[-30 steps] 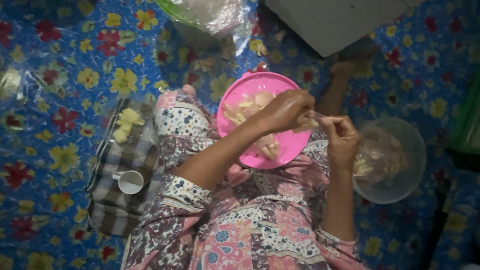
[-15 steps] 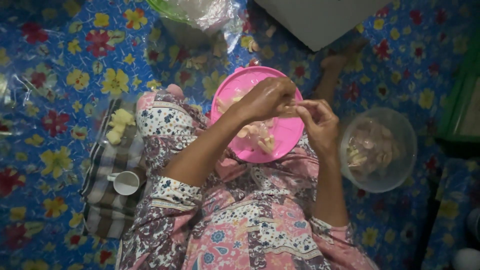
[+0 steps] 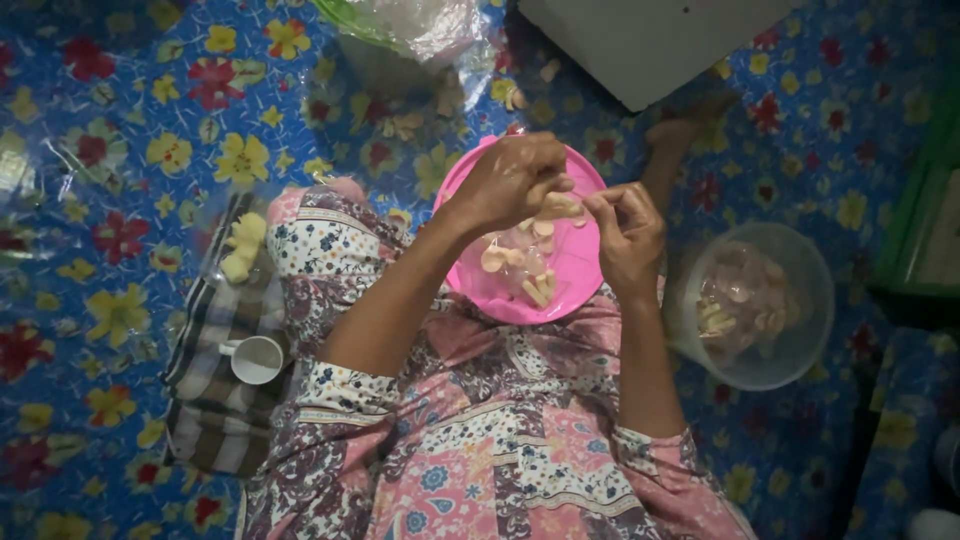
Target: Manually sorting and preparing small food items by placing them onto a plate
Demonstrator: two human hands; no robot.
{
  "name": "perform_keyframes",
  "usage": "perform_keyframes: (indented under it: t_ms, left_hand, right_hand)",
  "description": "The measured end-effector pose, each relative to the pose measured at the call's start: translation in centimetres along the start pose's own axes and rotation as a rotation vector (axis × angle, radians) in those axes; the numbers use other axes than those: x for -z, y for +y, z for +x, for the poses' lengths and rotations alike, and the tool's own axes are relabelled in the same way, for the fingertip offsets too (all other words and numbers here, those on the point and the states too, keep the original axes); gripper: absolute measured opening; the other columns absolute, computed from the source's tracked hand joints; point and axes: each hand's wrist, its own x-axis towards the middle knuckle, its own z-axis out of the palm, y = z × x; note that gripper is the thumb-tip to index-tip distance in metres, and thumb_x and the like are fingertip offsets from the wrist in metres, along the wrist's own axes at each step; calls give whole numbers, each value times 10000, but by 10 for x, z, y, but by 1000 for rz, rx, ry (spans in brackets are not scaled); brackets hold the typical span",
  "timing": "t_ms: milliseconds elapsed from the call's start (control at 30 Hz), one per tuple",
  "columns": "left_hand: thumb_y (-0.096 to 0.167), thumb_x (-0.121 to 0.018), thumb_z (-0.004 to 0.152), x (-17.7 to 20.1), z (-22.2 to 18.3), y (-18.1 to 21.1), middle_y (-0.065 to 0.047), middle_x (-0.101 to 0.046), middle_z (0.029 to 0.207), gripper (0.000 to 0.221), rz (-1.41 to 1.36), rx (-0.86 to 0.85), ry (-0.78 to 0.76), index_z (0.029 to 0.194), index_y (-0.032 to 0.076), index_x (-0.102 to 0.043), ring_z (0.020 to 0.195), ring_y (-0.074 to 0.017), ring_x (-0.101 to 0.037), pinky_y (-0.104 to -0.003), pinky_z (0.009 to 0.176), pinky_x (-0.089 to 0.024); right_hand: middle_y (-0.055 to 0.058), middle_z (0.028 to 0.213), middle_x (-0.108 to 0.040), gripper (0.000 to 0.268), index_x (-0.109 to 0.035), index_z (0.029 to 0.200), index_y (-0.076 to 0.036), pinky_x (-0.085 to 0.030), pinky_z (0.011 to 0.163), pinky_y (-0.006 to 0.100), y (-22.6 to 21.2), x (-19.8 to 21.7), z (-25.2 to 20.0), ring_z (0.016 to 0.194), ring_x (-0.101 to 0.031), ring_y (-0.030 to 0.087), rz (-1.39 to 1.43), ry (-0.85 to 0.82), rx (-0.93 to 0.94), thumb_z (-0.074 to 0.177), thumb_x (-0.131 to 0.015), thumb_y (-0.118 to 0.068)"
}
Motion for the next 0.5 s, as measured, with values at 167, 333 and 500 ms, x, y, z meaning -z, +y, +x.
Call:
perform_keyframes:
  t_ms: [167, 333, 500]
  left_hand:
    - [140, -654, 801, 0, -2, 4, -87, -528, 682, 153, 15, 30, -6, 732, 108, -521, 699, -323, -581, -387, 649, -469]
    - [98, -627, 812, -6, 0, 3, -88, -551, 714, 69, 37, 45, -31, 788, 112, -564, 719, -320, -595, -385, 674, -485]
    - [155, -637, 816, -15, 6, -1, -69, -540, 699, 103, 48, 67, -41, 767, 128, -551, 710, -305, -601, -371, 666, -491]
  right_hand:
    - [82, 732, -534, 158, -651, 816, -54, -403, 700, 309, -5, 1, -3, 694, -528, 201, -11, -13, -28, 941, -610, -140]
    - [122, 755, -531, 182, -626, 837, -17, -416, 735, 344, -6, 2, -1, 742, -541, 241, 39, -56, -60, 969, -542, -111]
    - [102, 774, -523, 77, -634, 872, -25, -404, 746, 324, -2, 2, 3, 770, -541, 200, 55, -19, -37, 913, -632, -89]
